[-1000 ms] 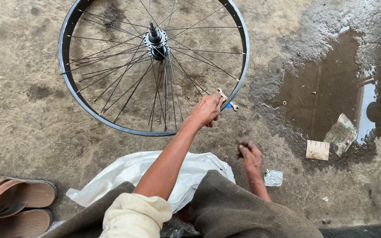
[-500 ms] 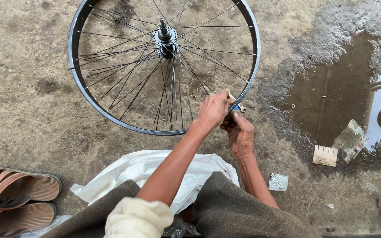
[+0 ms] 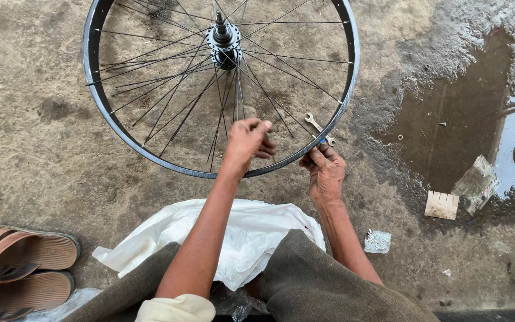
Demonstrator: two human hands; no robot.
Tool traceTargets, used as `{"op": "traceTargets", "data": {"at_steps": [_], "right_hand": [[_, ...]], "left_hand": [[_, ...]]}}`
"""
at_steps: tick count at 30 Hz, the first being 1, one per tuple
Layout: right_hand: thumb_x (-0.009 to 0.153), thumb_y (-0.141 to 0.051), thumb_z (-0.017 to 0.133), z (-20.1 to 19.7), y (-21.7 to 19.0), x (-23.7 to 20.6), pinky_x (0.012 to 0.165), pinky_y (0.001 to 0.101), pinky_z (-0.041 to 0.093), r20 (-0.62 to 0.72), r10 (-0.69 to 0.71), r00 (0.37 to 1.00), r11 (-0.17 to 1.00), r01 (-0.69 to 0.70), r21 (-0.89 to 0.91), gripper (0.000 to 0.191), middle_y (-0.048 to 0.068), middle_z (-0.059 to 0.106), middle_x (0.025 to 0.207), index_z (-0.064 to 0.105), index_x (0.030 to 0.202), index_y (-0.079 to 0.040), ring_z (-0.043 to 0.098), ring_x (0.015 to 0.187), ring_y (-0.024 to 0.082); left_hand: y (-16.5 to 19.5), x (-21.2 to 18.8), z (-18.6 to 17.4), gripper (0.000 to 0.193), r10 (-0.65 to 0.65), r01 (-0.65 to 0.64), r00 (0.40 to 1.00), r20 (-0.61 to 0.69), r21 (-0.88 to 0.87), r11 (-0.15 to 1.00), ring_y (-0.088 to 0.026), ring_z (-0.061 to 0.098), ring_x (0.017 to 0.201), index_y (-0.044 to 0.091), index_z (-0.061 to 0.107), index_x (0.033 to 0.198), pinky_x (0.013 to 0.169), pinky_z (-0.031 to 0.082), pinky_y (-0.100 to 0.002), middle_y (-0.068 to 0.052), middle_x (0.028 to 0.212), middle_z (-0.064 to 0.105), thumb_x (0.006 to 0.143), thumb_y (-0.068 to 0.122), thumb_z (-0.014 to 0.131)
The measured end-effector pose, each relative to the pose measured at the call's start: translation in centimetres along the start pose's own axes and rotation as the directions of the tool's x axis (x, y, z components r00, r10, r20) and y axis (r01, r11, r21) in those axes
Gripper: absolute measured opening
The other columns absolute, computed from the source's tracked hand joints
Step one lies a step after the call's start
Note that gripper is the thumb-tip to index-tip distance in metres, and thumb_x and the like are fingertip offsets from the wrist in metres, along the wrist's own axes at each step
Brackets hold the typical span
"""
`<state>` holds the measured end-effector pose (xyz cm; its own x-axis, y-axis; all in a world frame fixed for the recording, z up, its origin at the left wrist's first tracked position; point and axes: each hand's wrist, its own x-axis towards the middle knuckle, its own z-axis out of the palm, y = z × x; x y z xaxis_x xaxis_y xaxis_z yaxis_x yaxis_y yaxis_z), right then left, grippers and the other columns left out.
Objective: The person sits on the ground lacing a bicycle wheel, threading spokes through the hub flange and guiding each spoke end into the rim eyelets, working around the rim and turning the wheel as they go. They occasionally use a small wrench lying nearby and reposition the wheel between spokes.
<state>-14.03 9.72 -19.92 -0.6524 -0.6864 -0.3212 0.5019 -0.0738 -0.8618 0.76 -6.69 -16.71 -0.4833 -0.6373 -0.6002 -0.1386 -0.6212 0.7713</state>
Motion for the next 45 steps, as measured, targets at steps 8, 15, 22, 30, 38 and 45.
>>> {"op": "traceTargets", "data": {"at_steps": [8,15,22,30,38,45], "right_hand": [[0.097,-0.003,0.067,-1.1,-1.5,2.2,0.064,0.0352,0.06,-0.019,-0.024,1.0,1.0,0.025,0.003,0.01,0.01,0.072,0.087,0.069,0.102,0.005,0.069,0.07,0.02],[0.098,-0.004,0.063,-2.5,-0.3,4.1,0.067,0.0366,0.063,0.007,-0.044,0.999,0.996,0.045,-0.071,0.012,0.01,0.072,0.09,0.067,0.104,0.006,0.071,0.074,0.02],[0.101,-0.006,0.064,-4.2,1.3,4.7,0.073,0.0333,0.063,-0.024,-0.074,0.997,0.997,0.073,-0.039,0.013,0.009,0.073,0.096,0.066,0.108,0.004,0.071,0.081,0.016],[0.102,-0.005,0.067,-5.3,1.2,5.0,0.073,0.0303,0.062,-0.039,-0.046,0.998,0.996,0.043,-0.084,0.012,0.008,0.072,0.098,0.066,0.11,0.004,0.071,0.083,0.015],[0.101,0.004,0.066,-4.2,-1.8,4.5,0.084,0.0315,0.062,0.008,-0.086,0.996,0.986,0.087,-0.144,0.016,0.012,0.071,0.107,0.065,0.117,0.008,0.07,0.091,0.018],[0.099,0.002,0.064,-5.4,-2.9,-0.3,0.076,0.0355,0.06,0.01,-0.04,0.999,0.964,0.041,-0.262,0.017,0.017,0.072,0.102,0.066,0.116,0.007,0.07,0.086,0.023]], "left_hand": [[-3.4,1.6,2.4,0.02,0.04,-0.055,0.989,0.141,0.103,0.993,-0.015,0.073,0.066,0.005,0.071,0.095,0.056,0.053,-0.028,-0.01,0.078,0.078,0.098,0.024,0.068],[-5.2,1.9,3.0,0.019,0.235,-0.24,0.971,0.045,0.167,0.956,-0.014,0.077,0.07,0.002,0.067,0.086,0.059,0.057,-0.028,-0.011,0.076,0.077,0.09,0.019,0.074],[-5.6,1.6,5.4,0.028,0.16,-0.111,0.98,-0.118,0.344,0.932,-0.017,0.075,0.062,0.005,0.068,0.084,0.059,0.058,-0.036,-0.009,0.069,0.075,0.087,0.031,0.077],[-8.1,1.7,7.3,0.034,0.147,-0.102,0.974,-0.172,0.248,0.963,-0.015,0.07,0.059,0.007,0.071,0.081,0.062,0.056,-0.036,-0.006,0.068,0.076,0.089,0.04,0.076],[-7.8,0.7,8.6,0.031,0.255,-0.246,0.944,-0.209,0.067,0.967,-0.013,0.065,0.057,0.005,0.069,0.083,0.055,0.051,-0.031,-0.004,0.065,0.072,0.095,0.033,0.072],[-7.1,0.3,9.2,0.028,0.284,-0.27,0.925,-0.253,0.091,0.959,-0.013,0.066,0.056,0.005,0.067,0.083,0.055,0.05,-0.033,-0.005,0.067,0.071,0.097,0.029,0.072]]}}
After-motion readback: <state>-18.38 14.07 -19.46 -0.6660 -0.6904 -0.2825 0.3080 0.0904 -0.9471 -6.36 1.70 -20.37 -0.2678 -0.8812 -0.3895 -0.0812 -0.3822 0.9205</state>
